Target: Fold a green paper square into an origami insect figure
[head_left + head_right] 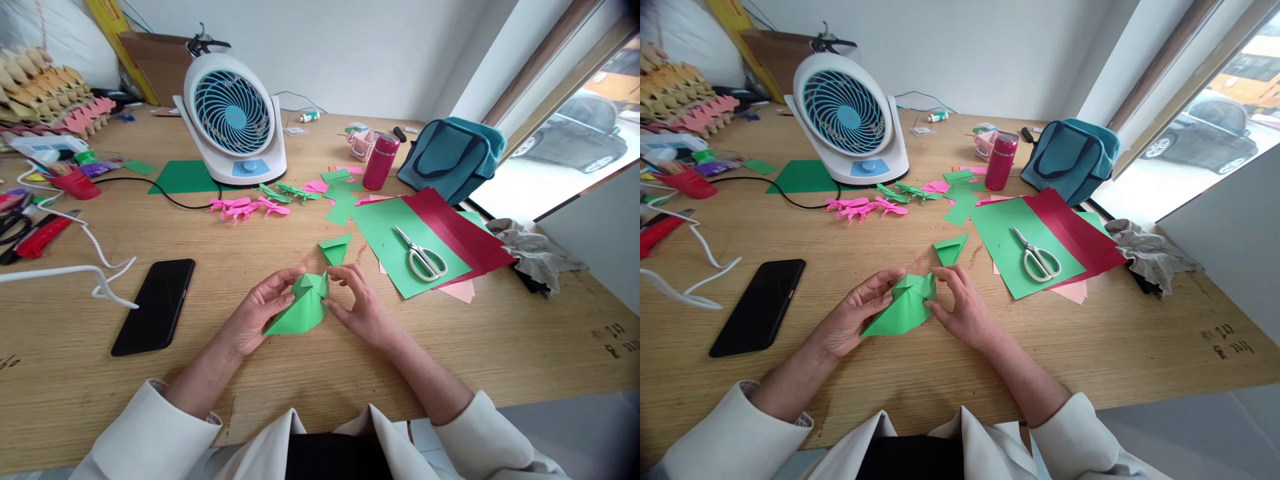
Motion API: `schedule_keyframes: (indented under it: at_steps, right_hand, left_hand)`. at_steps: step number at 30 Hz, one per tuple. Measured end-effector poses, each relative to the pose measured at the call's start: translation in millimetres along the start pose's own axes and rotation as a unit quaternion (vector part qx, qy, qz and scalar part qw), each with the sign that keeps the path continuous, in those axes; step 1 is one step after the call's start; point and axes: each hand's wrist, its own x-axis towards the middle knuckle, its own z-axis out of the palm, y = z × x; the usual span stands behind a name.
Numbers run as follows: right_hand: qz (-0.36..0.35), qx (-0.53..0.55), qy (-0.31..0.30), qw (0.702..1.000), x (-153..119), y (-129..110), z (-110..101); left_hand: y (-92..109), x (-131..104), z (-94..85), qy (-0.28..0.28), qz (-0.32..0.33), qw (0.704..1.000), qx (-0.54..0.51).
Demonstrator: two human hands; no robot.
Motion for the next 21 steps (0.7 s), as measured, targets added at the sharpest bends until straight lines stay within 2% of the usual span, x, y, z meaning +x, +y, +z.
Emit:
schedule_keyframes:
  at_steps: [2, 4, 8, 11, 14, 17, 21]
  right_hand:
    - [0.027, 0.043, 0.0, 0.999, -0.3, 0.9, 4.3]
    - [0.075, 0.13, -0.013, 0.989, -0.3, 2.1, 8.0]
    - [0.165, 0.305, -0.061, 0.936, 0.3, 4.7, 14.3]
    - [0.208, 0.376, -0.084, 0.899, 1.3, 3.6, 17.8]
    - [0.214, 0.418, -0.115, 0.875, 2.6, -0.3, 19.5]
    - [0.208, 0.428, -0.108, 0.873, 3.6, -2.3, 19.5]
    - [0.22, 0.385, -0.046, 0.895, 5.2, 2.5, 15.7]
  left_hand:
    - [-0.5, -0.1, 1.0, 0.004, -0.009, 1.0, -0.014]
    - [-0.9, -0.1, 2.4, 0.004, -0.017, 1.0, -0.025]
    - [-2.4, -0.1, 3.7, 0.011, -0.01, 1.0, -0.026]
    - [-4.6, -0.2, 3.2, 0.009, -0.007, 1.0, -0.026]
    - [-7.6, -0.4, 2.9, 0.005, -0.01, 0.999, -0.034]
    - [-9.2, -1.1, 3.3, 0.004, -0.006, 0.999, -0.031]
    - [-6.7, -1.5, 1.3, -0.009, -0.01, 1.0, 0.011]
